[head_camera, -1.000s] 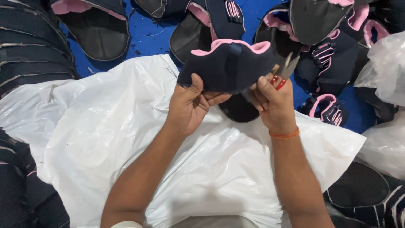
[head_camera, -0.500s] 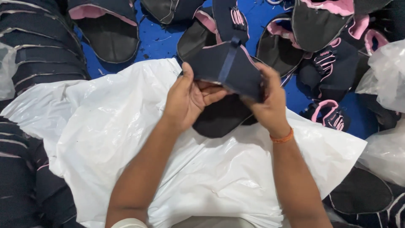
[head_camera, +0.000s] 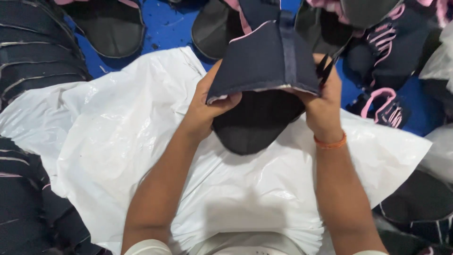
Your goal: The person sits on the floor and uses scissors to trim excess pink laces and fabric from the edges of black shoes. They repeatedly pick up shoes, cut the loose threads, and place the finished items into a pile.
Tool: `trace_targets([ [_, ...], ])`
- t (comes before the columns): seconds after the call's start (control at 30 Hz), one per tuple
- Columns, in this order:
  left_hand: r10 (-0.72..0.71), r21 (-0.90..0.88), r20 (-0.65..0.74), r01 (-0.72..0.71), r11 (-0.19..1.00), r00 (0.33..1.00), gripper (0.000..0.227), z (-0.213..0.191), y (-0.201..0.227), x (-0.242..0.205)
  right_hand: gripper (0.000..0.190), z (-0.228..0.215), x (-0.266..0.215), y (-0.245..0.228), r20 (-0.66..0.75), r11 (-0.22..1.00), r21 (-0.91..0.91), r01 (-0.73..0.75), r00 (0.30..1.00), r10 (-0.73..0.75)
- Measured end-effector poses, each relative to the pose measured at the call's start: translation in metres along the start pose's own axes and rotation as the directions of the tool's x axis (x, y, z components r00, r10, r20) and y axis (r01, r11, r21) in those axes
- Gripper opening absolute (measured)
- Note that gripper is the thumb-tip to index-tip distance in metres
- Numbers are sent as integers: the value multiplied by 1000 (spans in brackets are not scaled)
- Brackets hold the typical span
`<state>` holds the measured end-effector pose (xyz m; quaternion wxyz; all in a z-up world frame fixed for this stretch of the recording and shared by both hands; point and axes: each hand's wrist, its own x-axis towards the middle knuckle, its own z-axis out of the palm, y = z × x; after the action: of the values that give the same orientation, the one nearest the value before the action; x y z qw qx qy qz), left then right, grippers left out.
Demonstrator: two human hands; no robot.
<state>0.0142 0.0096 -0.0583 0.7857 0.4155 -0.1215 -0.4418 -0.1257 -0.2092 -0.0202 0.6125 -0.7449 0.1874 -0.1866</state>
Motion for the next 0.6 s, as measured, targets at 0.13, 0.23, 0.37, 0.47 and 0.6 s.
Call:
trace_targets([
  [0.13,0,21,9,0,1000,1000,87,8,-8,-5,37,-6,-9,6,25,997,-11,77,997,-77],
  [0.23,45,105,0,-45,993,999,88,7,-6,-6,38,-1,-6,1,53,993,-19,119,992,-118],
  [0.37,222,265,64,-231,936,973,81,5,-8,-8,39,0,-4,0,69,992,47,114,991,-117],
  [0.47,303,377,88,-313,872,949,75,9,-8,-9,26,-5,-9,3,59,995,57,82,995,-85],
  [0.6,317,411,109,-333,849,942,60,17,0,-10,21,-5,-10,2,35,996,70,62,997,-65],
])
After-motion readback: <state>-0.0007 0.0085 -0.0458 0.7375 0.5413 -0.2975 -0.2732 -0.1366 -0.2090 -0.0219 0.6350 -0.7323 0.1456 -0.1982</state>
